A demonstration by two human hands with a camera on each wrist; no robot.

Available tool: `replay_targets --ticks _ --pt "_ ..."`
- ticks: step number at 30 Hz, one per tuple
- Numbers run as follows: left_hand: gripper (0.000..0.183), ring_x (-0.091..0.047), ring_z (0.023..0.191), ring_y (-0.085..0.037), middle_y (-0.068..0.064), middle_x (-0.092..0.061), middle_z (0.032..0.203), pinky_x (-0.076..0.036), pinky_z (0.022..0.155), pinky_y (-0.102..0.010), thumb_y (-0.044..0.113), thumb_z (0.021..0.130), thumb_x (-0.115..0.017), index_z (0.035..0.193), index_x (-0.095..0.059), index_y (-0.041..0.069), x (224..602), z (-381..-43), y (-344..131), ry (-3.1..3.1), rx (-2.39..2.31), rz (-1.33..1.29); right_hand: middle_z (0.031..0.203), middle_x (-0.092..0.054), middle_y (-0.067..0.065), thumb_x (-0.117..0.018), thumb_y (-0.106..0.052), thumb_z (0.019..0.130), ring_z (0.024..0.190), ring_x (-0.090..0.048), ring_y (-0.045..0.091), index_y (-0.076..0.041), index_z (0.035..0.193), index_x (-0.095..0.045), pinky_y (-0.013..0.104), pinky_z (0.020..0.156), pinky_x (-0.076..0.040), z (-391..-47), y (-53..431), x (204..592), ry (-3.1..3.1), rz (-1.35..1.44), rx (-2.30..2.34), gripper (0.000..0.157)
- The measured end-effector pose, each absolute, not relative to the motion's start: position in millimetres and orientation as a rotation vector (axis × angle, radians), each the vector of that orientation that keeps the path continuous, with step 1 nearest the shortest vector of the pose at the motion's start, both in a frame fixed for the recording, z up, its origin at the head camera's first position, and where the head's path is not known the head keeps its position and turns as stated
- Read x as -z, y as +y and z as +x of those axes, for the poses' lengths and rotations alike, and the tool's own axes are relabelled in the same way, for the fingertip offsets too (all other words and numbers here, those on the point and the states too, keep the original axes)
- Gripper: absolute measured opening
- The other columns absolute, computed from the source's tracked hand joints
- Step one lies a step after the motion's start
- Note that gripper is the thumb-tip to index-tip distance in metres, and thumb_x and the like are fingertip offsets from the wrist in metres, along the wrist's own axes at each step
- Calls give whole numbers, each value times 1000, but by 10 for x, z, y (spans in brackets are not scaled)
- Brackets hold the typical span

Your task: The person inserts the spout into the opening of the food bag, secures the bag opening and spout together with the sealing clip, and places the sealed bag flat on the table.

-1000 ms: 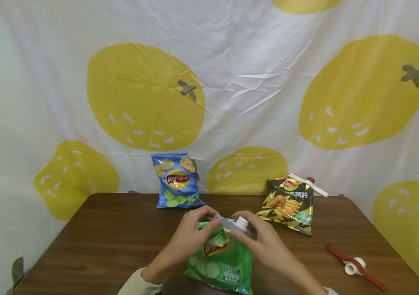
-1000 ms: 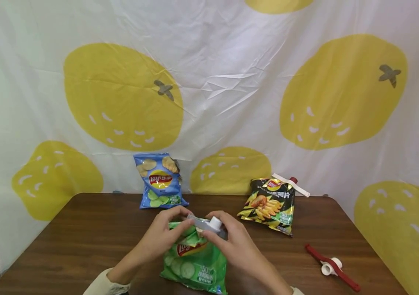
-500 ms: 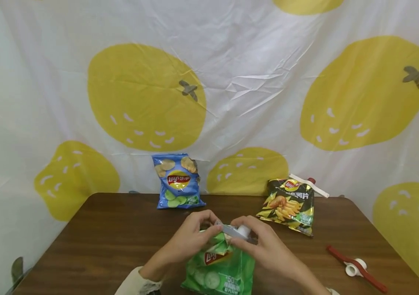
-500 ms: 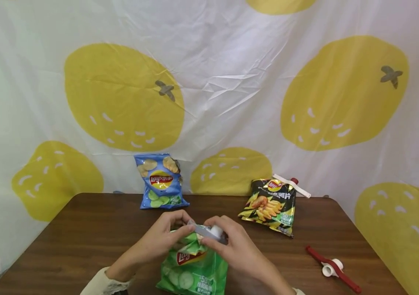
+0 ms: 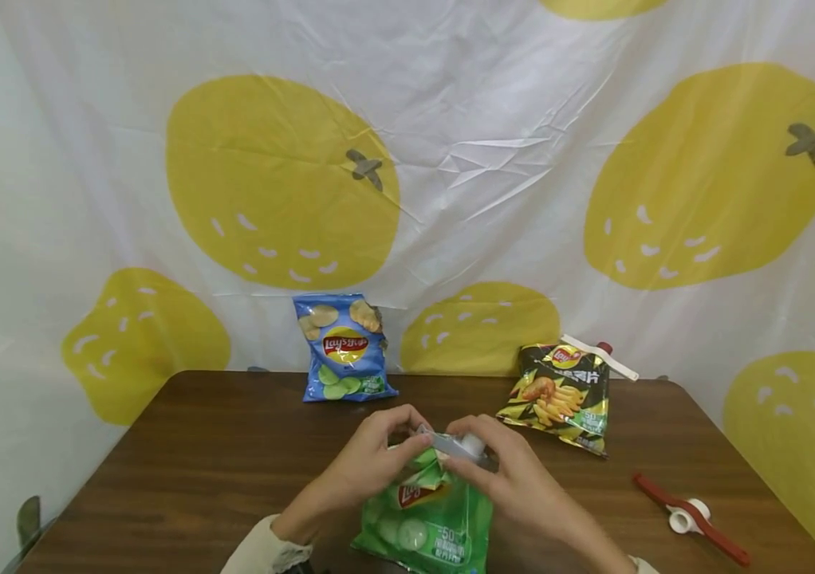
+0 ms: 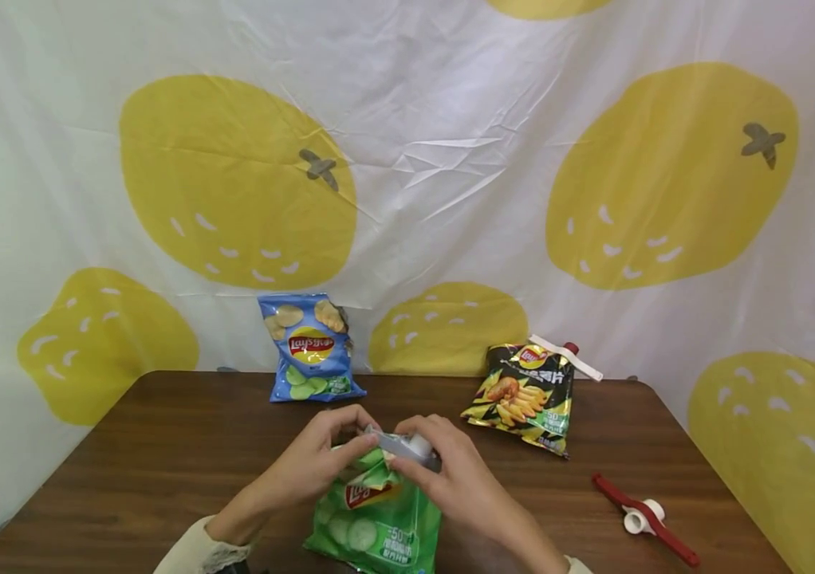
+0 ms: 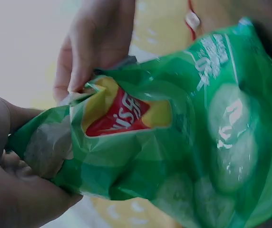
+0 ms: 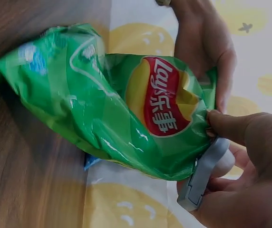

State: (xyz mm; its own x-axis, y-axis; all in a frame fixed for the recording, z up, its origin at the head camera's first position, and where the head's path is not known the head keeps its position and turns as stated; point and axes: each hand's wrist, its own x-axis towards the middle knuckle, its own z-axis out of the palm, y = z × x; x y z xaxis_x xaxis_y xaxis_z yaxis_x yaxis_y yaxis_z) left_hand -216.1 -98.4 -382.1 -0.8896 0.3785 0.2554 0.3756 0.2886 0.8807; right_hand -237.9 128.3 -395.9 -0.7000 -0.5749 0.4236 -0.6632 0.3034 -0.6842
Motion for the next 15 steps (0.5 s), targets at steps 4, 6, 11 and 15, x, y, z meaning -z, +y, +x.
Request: replay_targets --ticks 4,6,11,15 --pt "17 -63 90 -11 3 -68 96 -52 79 -29 28 101 -60 102 -66 12 3796 -2126 -952 2649 -1624 735 98 -62 -6 -72 -30 92 83 -56 8 -22 112 -65 27 69 -52 -2391 1306 3944 -2469 1150 -1319 23" --pt "18 -64 88 -8 5 -69 96 -53 78 -28 31 99 -63 102 -67 15 3775 -2108 -949 2695 -1587 716 100 -62 -5 -71 -29 93 84 -57 8 -22 112 -64 27 69 -52 -2391 1315 3936 -2459 1180 -1316 22" --pt "15 -64 69 -4 8 -69 89 -54 62 -25 34 92 -72 93 -69 19 3724 -2065 -949 2786 -1564 711 100 -63 -6 -69 -23 95 82 -60 8 -22 113 -62 28 69 -54 -2381 1298 3932 -2412 1246 -1374 19" --pt "13 -56 61 -2 10 -67 83 -52 58 -24 31 91 -74 86 -68 21 3707 -2032 -934 2818 -1579 765 94 -66 -8 -65 -23 97 80 -62 8 -24 110 -61 28 67 -54 -2359 1265 3938 -2417 1253 -1454 14"
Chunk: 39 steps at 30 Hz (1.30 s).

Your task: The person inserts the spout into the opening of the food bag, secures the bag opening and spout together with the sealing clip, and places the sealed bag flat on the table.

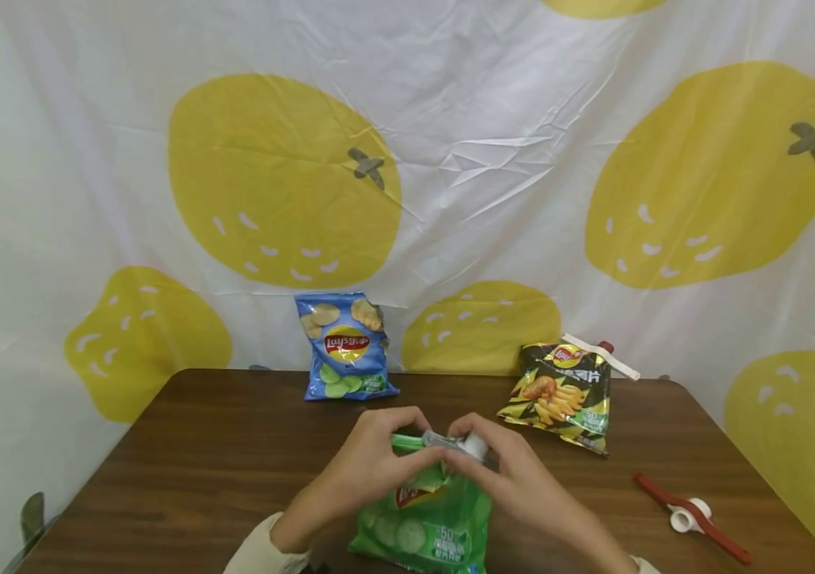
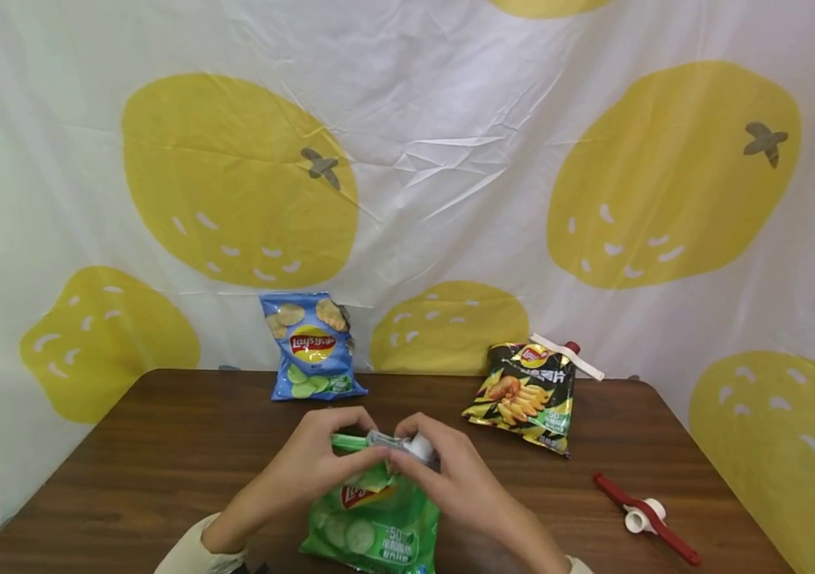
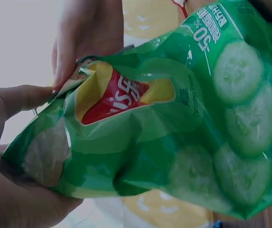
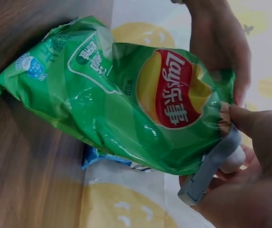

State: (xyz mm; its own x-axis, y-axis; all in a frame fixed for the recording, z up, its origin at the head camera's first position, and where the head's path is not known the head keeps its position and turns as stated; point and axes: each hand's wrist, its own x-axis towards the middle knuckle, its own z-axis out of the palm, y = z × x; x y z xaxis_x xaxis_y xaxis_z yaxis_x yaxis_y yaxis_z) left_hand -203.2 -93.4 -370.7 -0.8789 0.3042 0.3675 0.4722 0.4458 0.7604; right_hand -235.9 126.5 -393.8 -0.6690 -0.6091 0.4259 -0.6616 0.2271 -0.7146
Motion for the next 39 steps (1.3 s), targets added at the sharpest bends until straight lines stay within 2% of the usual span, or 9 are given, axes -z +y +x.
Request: replay_targets --ticks 5,8,15,21,24,30,39 --pt "20 -52 59 -5 8 -66 77 -50 63 -25 33 92 -72 77 -66 20 3697 -2008 -927 -2497 1474 -698 96 -67 -7 -63 -17 98 82 -62 10 -22 112 -65 29 70 -53 -2316 1247 3933 -2378 1283 -1499 14" --pt "25 -56 63 -9 6 -66 75 -51 66 -27 32 91 -73 74 -65 17 3685 -1998 -930 -2475 1571 -719 96 -67 -7 -64 -17 98 81 -62 9 -23 111 -65 29 68 -53 -2282 1232 3912 -2357 1288 -1487 15" --pt "23 -59 71 -12 0 -65 76 -52 72 -29 24 92 -73 76 -64 10 3687 -2029 -990 -2454 1823 -833 95 -67 -3 -66 -14 96 77 -60 7 -21 111 -64 26 65 -52 -2208 1199 3886 -2258 1345 -1408 16" --pt "17 -58 67 -10 -2 -66 78 -48 63 -24 19 93 -71 83 -68 6 3708 -2064 -1021 -2541 1862 -815 97 -67 -2 -67 -12 95 79 -60 6 -18 109 -65 26 65 -52 -2205 1170 3913 -2237 1345 -1352 16" --pt "18 -56 64 -8 1 -66 76 -46 59 -22 24 93 -71 85 -69 9 3677 -2036 -1011 -2611 1817 -745 97 -66 -4 -68 -11 94 79 -60 6 -19 109 -65 26 65 -52 -2201 1173 3915 -2224 1332 -1347 17" --pt "29 -46 53 -3 8 -58 63 -40 51 -20 39 93 -68 74 -68 17 3592 -1970 -984 -2711 1581 -672 101 -65 -5 -71 -8 91 83 -60 7 -17 111 -64 25 68 -53 -2196 1161 3917 -2167 1365 -1274 23" --pt "29 -42 52 -3 7 -52 62 -37 49 -20 31 91 -72 70 -65 13 3602 -1952 -932 -2551 1613 -712 98 -66 -2 -69 -6 92 81 -61 7 -15 111 -63 25 66 -53 -2192 1159 3919 -2184 1352 -1348 22"
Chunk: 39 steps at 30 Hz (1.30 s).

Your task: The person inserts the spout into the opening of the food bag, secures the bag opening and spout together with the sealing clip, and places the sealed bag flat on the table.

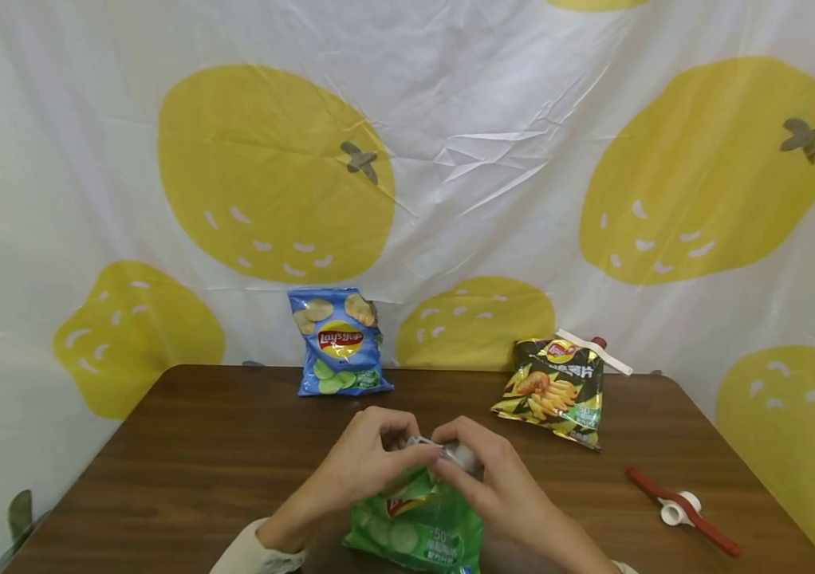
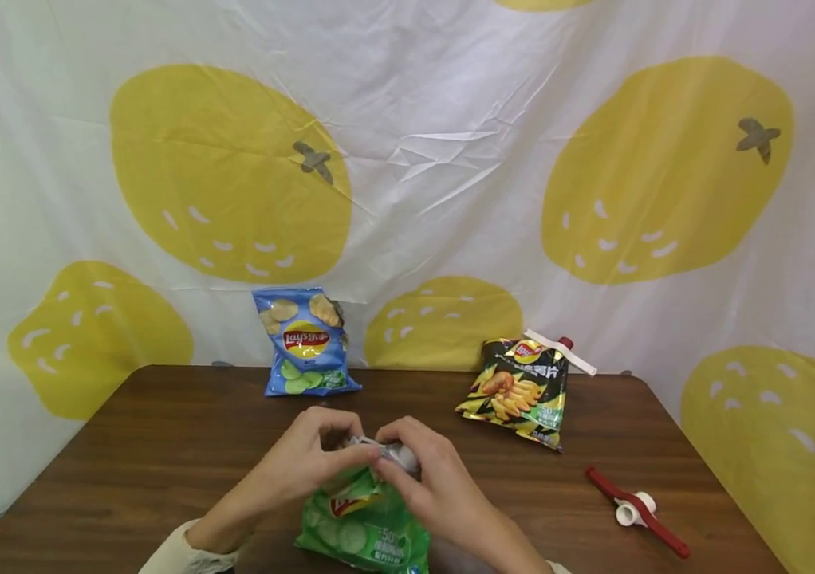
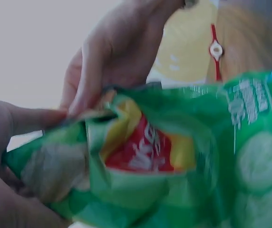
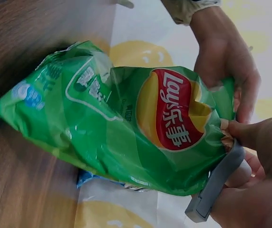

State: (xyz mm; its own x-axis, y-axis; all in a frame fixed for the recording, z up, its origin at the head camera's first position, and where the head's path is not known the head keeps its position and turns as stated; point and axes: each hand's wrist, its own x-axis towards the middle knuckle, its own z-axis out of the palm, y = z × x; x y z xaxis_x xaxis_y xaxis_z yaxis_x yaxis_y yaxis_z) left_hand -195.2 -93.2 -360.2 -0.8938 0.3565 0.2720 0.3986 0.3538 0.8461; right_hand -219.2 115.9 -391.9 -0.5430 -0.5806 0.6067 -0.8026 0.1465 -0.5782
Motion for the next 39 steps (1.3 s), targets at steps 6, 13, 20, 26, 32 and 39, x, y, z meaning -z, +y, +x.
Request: replay_targets --ticks 6,13,20,26,32,39 --pt "32 -39 50 -2 10 -49 60 -36 49 -20 34 95 -67 68 -59 20 3626 -1974 -987 -2577 1528 -822 101 -65 -2 -64 -10 97 82 -59 7 -18 114 -62 26 68 -53 -2185 1165 3923 -2234 1416 -1387 19" --pt "31 -39 51 -2 11 -47 61 -36 50 -20 37 97 -64 71 -59 21 3636 -1993 -1019 -2593 1464 -913 101 -63 -6 -63 -13 98 83 -59 6 -22 113 -61 26 68 -53 -2190 1182 3920 -2230 1440 -1384 18" --pt "30 -43 56 -3 9 -51 64 -38 52 -20 31 98 -64 71 -60 18 3653 -2016 -1014 -2541 1575 -979 96 -65 -2 -63 -15 98 80 -60 6 -21 110 -62 26 66 -53 -2187 1174 3916 -2209 1449 -1399 13" --pt "28 -50 62 -5 9 -60 70 -45 59 -23 35 97 -66 74 -65 19 3689 -2058 -1014 -2589 1579 -870 105 -64 -9 -69 -26 95 85 -60 7 -23 115 -63 27 70 -53 -2250 1260 3853 -2388 1350 -1359 21" --pt "23 -59 77 -9 11 -65 78 -50 73 -29 39 95 -67 79 -70 22 3653 -2060 -1050 -2621 1500 -725 104 -66 -6 -72 -35 91 92 -65 13 -27 118 -60 32 79 -56 -2342 1443 3762 -2669 1315 -1479 30" --pt "38 -56 117 -15 8 -63 118 -45 98 -45 37 90 -74 124 -59 28 3771 -2010 -1280 -2657 1606 -685 100 -67 -6 -75 -33 90 89 -67 13 -26 116 -61 31 78 -56 -2399 1470 3810 -2633 1256 -1487 30"
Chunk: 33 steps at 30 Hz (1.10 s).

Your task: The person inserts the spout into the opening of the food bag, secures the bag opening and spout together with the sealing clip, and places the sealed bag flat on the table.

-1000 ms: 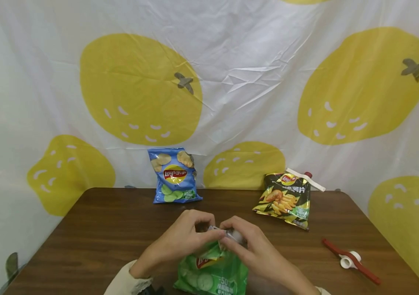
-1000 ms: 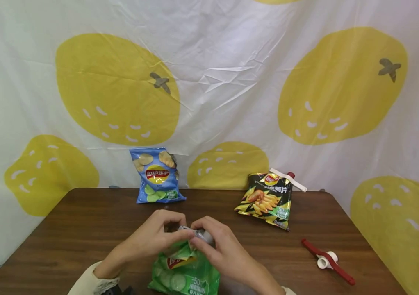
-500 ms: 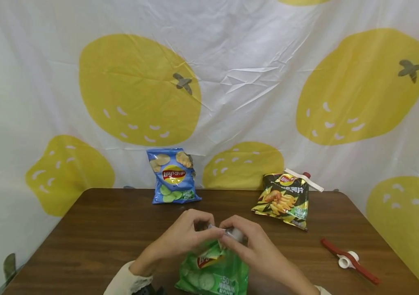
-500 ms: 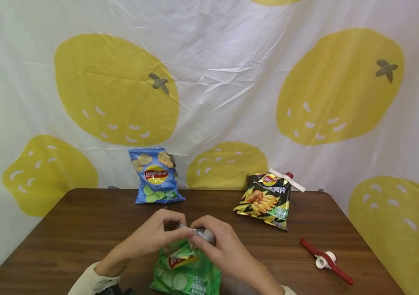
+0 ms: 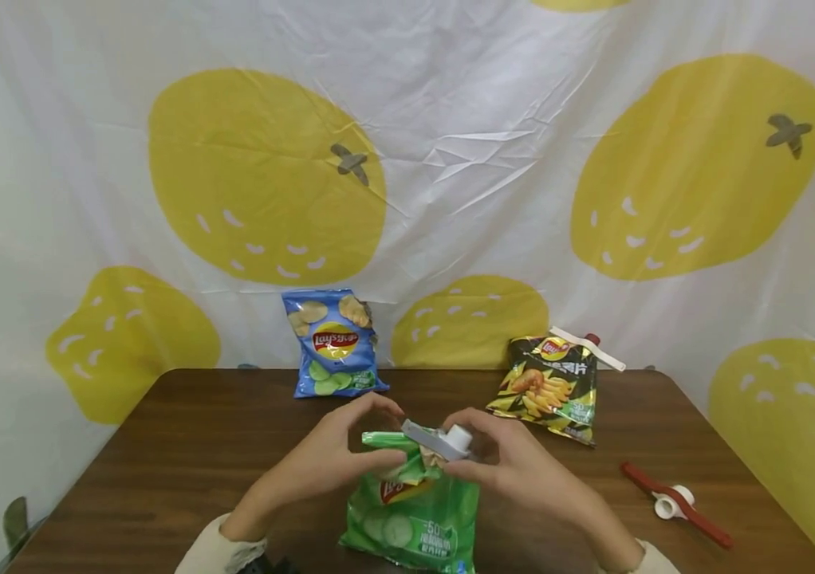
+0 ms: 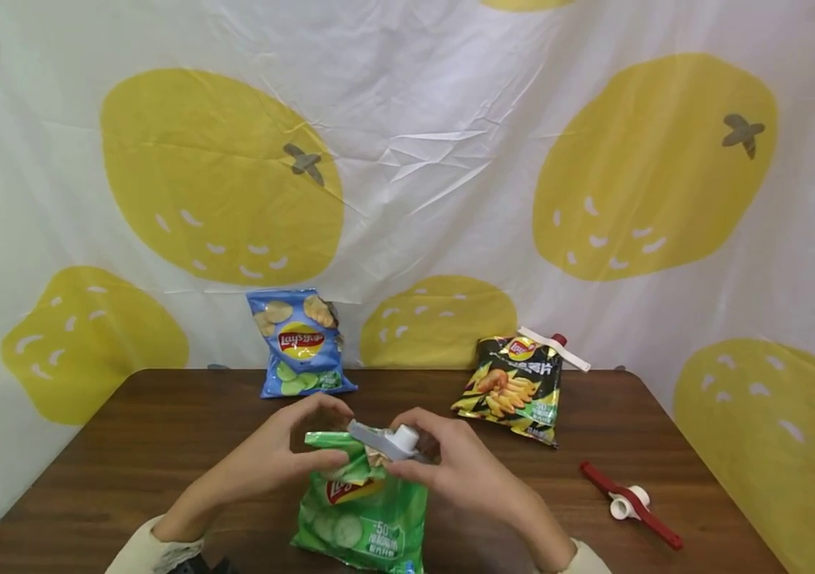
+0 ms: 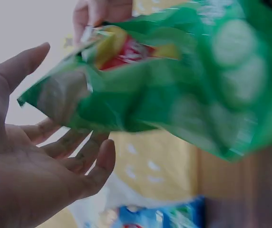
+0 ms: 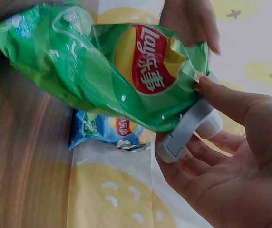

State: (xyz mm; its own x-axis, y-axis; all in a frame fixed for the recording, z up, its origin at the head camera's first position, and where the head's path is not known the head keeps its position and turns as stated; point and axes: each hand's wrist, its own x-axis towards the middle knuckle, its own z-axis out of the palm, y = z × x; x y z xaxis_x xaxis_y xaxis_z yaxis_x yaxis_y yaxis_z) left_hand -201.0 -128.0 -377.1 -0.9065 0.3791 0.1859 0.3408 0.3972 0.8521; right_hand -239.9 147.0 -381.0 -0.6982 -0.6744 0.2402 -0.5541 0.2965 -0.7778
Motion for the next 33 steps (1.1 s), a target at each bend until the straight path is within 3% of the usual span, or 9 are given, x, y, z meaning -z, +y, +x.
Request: replay_targets --ticks 3,8,11,13,16,19,24,29,33 --pt "53 -48 130 -22 4 -59 131 -39 105 -55 37 88 -76 134 -54 24 3941 -1983 -1372 2607 -1534 620 100 -67 -7 -75 -33 89 88 -66 12 -27 117 -61 31 78 -56 -2420 1474 3838 2471 -1129 1400 32" --pt "59 -50 130 -24 -1 -60 134 -39 107 -53 38 89 -75 138 -55 12 4218 -1961 -1419 2680 -1481 635 100 -69 -2 -74 -31 90 85 -68 15 -19 127 -60 32 76 -56 -2432 1500 3960 2528 -1115 1431 42" --pt "49 -57 122 -18 8 -64 126 -45 103 -48 40 89 -74 132 -58 21 4285 -1974 -1396 2706 -1485 691 105 -71 2 -72 -32 92 93 -69 17 -10 134 -56 34 81 -55 -2416 1576 4053 2589 -1025 1406 50" --pt "44 -59 118 -14 12 -64 123 -48 99 -44 39 90 -72 130 -59 25 4300 -1977 -1383 2712 -1492 717 102 -72 2 -70 -34 93 89 -67 17 -7 127 -59 32 78 -54 -2389 1650 4115 2630 -927 1354 45" --pt "39 -61 113 -12 12 -66 120 -50 95 -38 34 92 -72 128 -59 25 4304 -1976 -1380 2722 -1506 724 90 -70 -6 -66 -38 96 81 -61 9 -11 104 -68 27 70 -49 -2319 1750 4219 2639 -862 1211 28" --pt "38 -63 109 -13 9 -67 117 -52 92 -35 31 92 -72 127 -60 22 4305 -1985 -1376 2738 -1525 690 88 -66 -7 -63 -33 98 81 -59 4 -12 92 -63 24 69 -49 -2242 1785 4330 2491 -960 1195 22" --pt "37 -63 106 -16 7 -69 111 -52 89 -34 33 91 -73 123 -63 17 4311 -2046 -1337 2776 -1546 577 109 -63 4 -64 -27 98 100 -63 11 -9 114 -52 29 82 -53 -2143 1724 4412 2264 -1074 1293 27" --pt "37 -64 95 -15 0 -69 110 -52 78 -29 29 91 -74 121 -65 12 4310 -2170 -1318 2771 -1618 477 122 -60 2 -65 -35 97 103 -62 17 -12 129 -53 36 85 -53 -2161 1661 4388 2456 -1072 1208 41" --pt "34 -66 86 -15 -6 -68 107 -54 68 -31 27 92 -73 119 -65 9 4304 -2310 -1328 2709 -1682 422 122 -61 2 -68 -28 96 100 -64 16 -7 130 -54 38 85 -54 -2229 1632 4383 2616 -1127 1192 42"
